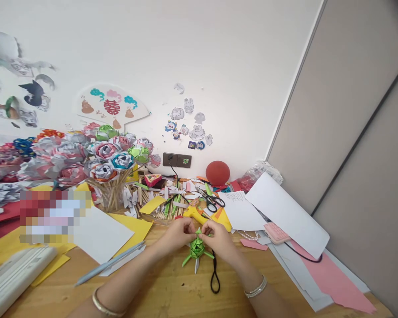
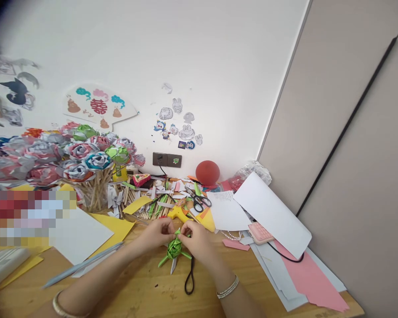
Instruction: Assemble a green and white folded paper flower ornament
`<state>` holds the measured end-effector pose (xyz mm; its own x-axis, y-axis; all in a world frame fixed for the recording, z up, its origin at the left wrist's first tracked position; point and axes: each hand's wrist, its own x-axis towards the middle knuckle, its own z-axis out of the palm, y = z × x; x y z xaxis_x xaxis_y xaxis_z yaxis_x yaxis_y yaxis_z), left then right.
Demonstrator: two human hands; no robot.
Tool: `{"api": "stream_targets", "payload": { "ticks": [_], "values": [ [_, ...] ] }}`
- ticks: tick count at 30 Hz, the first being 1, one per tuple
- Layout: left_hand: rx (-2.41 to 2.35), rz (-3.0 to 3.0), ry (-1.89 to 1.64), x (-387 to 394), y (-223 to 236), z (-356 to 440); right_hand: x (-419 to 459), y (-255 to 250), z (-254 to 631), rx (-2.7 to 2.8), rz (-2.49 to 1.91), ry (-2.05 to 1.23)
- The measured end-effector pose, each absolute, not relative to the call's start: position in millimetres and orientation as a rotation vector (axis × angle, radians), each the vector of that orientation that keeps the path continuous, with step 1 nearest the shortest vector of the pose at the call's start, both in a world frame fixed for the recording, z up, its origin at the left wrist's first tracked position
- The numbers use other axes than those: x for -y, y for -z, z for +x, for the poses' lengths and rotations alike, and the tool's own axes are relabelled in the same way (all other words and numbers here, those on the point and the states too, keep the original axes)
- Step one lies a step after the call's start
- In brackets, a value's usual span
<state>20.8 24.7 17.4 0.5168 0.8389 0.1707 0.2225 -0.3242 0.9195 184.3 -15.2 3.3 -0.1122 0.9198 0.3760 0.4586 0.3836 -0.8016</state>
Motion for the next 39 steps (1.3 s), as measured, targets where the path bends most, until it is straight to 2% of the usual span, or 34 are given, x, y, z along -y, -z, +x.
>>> {"api": "stream_targets", "payload": {
  "ticks": [10,19,25,30,39],
  "values": [
    [-0.720,1.582,-0.568,-31,-21,11,18,-8,183,1.687,-1.091,-0.772],
    [-0.769,1.594,-0.658,-27,-20,17,27,-20,184,1.950,-0.944,-0.402],
    [-0.793,1.599,-0.676,-29,-19,15,27,-24,189,2.089,-0.866,-0.348],
    [-0.779,1.619,-0.673,-32,-16,16,25,-22,189,2.067,-0.969,-0.359],
    [-0.844,1.604,-0.729,-40,-7,16,24,-23,192,2.239,-0.831,-0.193]
  ]
}}
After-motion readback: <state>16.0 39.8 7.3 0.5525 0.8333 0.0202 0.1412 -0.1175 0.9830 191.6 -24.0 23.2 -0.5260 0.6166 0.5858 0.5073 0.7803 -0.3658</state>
